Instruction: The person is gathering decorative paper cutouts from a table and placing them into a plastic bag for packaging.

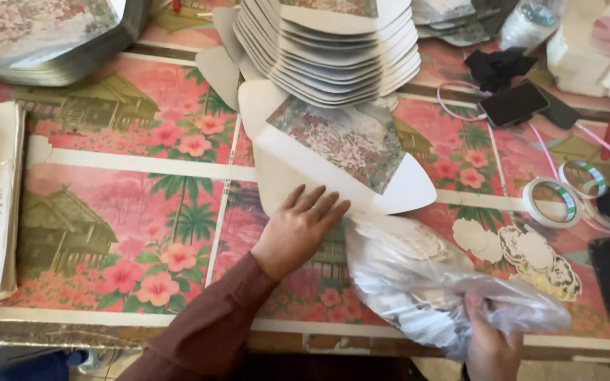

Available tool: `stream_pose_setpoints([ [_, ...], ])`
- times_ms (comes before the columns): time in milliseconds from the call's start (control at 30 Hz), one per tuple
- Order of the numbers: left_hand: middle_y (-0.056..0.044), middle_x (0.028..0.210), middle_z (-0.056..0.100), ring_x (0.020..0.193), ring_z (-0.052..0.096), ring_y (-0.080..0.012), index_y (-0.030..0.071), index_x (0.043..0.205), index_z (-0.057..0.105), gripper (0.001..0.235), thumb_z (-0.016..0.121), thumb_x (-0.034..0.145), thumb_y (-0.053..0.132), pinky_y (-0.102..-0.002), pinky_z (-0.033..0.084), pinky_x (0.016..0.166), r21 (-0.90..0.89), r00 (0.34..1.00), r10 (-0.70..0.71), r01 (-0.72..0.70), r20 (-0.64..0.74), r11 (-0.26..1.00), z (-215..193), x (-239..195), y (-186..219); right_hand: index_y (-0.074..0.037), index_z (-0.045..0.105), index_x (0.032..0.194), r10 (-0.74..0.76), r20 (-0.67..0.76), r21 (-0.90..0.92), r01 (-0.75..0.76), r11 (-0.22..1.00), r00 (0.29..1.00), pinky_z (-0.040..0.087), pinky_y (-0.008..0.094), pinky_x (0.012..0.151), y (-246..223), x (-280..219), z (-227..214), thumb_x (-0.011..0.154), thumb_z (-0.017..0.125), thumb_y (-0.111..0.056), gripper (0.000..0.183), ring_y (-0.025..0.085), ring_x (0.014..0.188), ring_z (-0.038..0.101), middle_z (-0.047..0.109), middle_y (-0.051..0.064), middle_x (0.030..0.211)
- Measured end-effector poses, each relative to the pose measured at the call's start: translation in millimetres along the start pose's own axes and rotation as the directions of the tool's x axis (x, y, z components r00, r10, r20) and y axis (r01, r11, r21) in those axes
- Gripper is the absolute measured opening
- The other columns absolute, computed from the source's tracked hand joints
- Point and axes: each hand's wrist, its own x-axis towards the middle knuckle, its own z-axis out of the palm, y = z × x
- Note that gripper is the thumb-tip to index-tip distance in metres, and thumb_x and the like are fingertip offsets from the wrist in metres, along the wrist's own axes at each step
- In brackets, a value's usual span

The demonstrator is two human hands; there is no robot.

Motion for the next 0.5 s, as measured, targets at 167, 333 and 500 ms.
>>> stream_pose_setpoints([
  [167, -0.004, 0.090, 0.063, 0.081, 0.061, -0.0187, 0.009, 0.100, 0.063, 0.025, 0.067, 0.077, 0.005, -0.031, 0.052, 0.070, 0.222, 0.996, 0.064, -0.050, -0.059, 0.974, 7.2, 3.9, -5.9, -0.009, 0.063, 0.109, -0.164, -0.140, 0.442, 0.210, 0.872, 0.976, 0.058, 0.024, 0.076, 73.8, 67.8, -24.0, 0.087, 0.067, -0.012, 0.023, 0.013, 0.080, 0.066, 0.066, 0.004, 0.094],
  [333, -0.003, 0.104, 0.065, 0.096, 0.063, -0.0197, 0.010, 0.118, 0.058, 0.035, 0.057, 0.082, 0.011, -0.031, 0.051, 0.081, 0.241, 0.997, 0.062, -0.051, -0.036, 0.969, 18.2, -2.0, -13.2, -0.013, 0.059, 0.110, -0.316, -0.192, 0.447, 0.369, 0.815, 0.929, 0.049, 0.020, 0.085, 29.8, 96.5, -36.0, 0.093, 0.060, -0.012, 0.017, 0.007, 0.094, 0.057, 0.060, 0.000, 0.107],
  [500, -0.005, 0.105, 0.068, 0.095, 0.067, -0.0191, 0.006, 0.134, 0.049, 0.055, 0.058, 0.080, 0.002, -0.030, 0.054, 0.079, 0.278, 0.998, 0.046, -0.034, -0.034, 0.960, 18.9, 9.3, 0.7, -0.018, 0.058, 0.098, -0.385, -0.131, 0.313, 0.407, 0.858, 0.913, 0.043, 0.017, 0.074, -84.8, 122.4, -40.8, 0.093, 0.061, -0.023, 0.008, 0.002, 0.078, 0.052, 0.055, -0.007, 0.086],
])
